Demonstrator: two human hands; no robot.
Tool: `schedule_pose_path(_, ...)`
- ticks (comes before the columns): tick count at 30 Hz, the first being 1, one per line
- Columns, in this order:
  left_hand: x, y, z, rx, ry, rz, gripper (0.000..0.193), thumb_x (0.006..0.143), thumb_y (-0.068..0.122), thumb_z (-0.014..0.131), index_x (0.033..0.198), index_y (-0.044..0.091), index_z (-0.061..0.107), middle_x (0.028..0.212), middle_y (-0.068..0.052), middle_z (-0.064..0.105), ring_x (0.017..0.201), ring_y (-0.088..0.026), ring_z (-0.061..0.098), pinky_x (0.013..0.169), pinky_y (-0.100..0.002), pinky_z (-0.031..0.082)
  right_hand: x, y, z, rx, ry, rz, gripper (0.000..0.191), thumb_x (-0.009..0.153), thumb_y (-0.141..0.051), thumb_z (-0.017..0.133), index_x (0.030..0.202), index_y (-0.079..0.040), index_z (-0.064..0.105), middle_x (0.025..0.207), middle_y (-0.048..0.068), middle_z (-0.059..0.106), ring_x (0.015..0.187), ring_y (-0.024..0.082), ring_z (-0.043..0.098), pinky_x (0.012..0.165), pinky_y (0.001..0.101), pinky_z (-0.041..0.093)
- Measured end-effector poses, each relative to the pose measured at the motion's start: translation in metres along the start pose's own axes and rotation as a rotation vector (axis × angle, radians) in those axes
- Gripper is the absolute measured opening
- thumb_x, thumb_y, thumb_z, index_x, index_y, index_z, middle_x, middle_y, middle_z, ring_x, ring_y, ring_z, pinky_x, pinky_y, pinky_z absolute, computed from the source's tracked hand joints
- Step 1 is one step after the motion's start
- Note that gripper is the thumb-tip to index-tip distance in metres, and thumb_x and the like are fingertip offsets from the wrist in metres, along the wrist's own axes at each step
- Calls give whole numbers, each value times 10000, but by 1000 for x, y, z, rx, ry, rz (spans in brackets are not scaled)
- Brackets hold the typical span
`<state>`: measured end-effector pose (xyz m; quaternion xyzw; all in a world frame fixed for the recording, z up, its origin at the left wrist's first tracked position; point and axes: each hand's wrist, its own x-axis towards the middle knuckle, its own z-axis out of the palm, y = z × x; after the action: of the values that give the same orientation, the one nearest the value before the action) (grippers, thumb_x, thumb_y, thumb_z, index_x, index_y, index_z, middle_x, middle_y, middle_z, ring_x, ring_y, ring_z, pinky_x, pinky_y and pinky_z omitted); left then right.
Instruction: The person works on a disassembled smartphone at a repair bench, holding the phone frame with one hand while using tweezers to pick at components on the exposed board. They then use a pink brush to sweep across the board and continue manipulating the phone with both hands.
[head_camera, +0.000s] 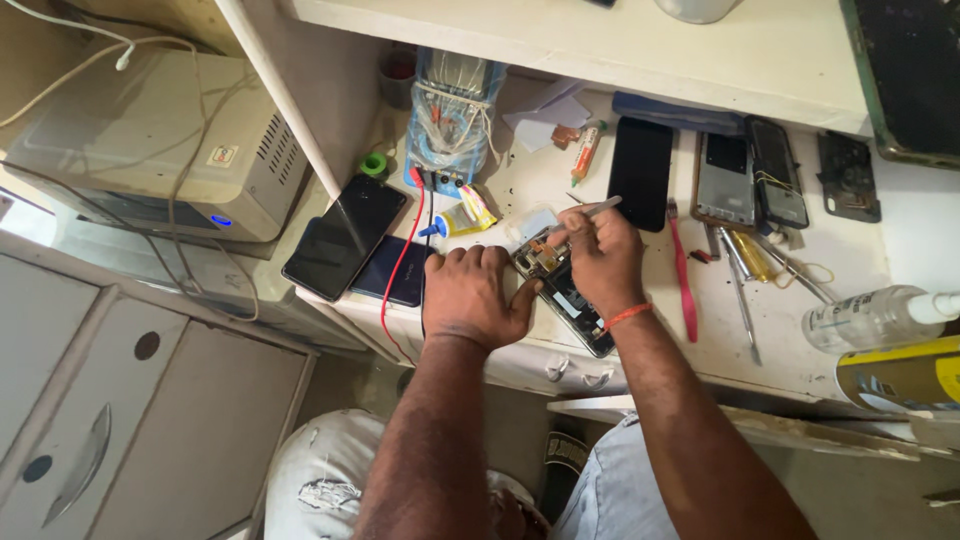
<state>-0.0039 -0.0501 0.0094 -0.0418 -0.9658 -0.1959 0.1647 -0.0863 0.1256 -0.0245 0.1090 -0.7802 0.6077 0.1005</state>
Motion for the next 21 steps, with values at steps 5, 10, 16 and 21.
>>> schedule_pose_path(5,-1,0,0,-12,-2,-7,450,804,520,695,958,98,671,900,-109,695,892,-324,650,821,-496,402,0,-1,1,-43,-24,26,195,1061,-182,590,1068,-6,672,831,62,761,785,95,723,760,260,576)
schedule_pose_path(10,-1,0,1,-4,-26,-12,464,815,534,692,959,94,668,897,-111,693,895,-325,650,828,-494,403,-1,-1,-1,-17,-32,-13,208,1070,-191,589,1068,1,668,845,65,764,798,97,730,770,257,580)
schedule_pose_path(16,-1,1,0,11,-19,-8,477,810,539,689,963,87,663,901,-111,691,899,-325,649,830,-491,405,0,0,0,37,-55,-34,206,1074,-176,581,1085,17,653,855,80,753,802,107,727,768,260,579)
schedule_pose_path(21,0,1,1,16,-21,-7,478,815,540,686,959,85,659,902,-110,688,897,-324,648,831,-489,404,-1,-1,1,31,-93,-21,207,1072,-178,578,1075,18,644,856,85,760,809,111,735,770,260,591)
